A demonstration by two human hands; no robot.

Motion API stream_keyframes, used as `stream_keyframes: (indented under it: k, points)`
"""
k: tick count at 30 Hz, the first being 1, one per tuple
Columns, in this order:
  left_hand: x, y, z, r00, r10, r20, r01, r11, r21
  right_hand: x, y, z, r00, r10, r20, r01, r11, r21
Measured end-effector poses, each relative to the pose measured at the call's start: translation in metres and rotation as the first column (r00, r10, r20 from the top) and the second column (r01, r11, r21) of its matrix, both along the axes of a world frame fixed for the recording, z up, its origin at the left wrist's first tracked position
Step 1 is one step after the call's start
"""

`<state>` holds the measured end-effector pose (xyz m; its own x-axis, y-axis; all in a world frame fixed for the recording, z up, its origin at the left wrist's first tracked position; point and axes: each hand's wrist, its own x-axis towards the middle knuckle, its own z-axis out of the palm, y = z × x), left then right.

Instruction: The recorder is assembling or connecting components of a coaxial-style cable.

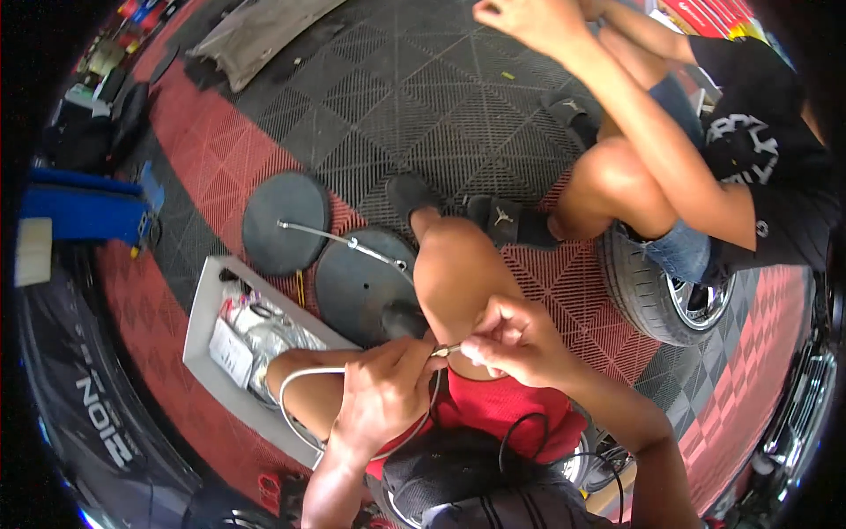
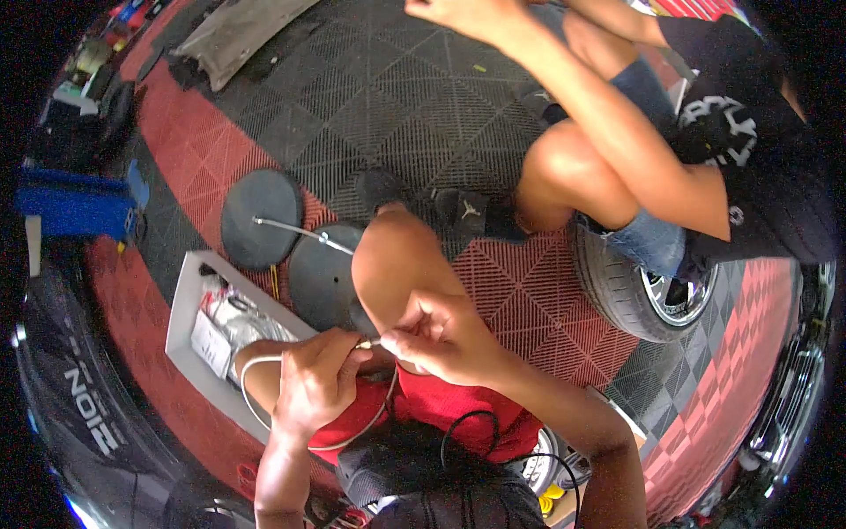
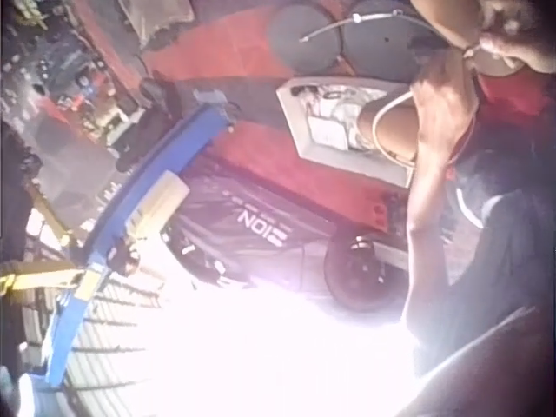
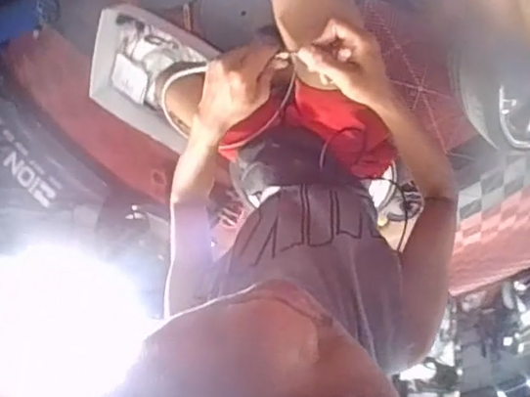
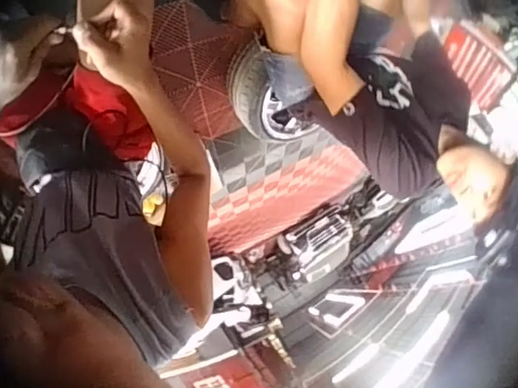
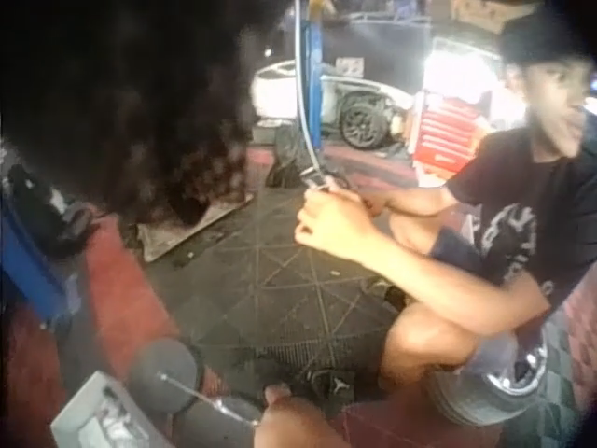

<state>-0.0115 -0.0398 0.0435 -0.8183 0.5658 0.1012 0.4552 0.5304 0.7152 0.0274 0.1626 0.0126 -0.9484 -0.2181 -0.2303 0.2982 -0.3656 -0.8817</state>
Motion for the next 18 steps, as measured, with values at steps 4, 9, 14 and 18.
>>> stream_keyframes:
  k: [4, 9, 14, 18]
  points:
    - [-0.007, 0.004, 0.003, 0.999, -0.035, 0.001, 0.035, 0.999, -0.031, -0.010, 0.006, 0.003, 0.997, 0.036, 0.071, -0.041, 0.996, 0.080]
    - [-0.010, 0.009, 0.003, 0.998, -0.066, -0.009, 0.066, 0.998, -0.021, -0.022, 0.004, 0.008, 0.997, 0.074, 0.014, -0.075, 0.979, 0.188]
    - [-0.010, 0.009, 0.006, 0.997, -0.070, 0.026, 0.071, 0.997, -0.038, -0.028, 0.001, 0.012, 0.961, 0.109, 0.256, -0.114, 0.993, 0.003]
    - [-0.011, 0.009, 0.007, 0.999, -0.031, 0.022, 0.031, 0.999, -0.011, -0.031, 0.001, 0.016, 0.960, 0.117, 0.253, -0.123, 0.992, 0.006]
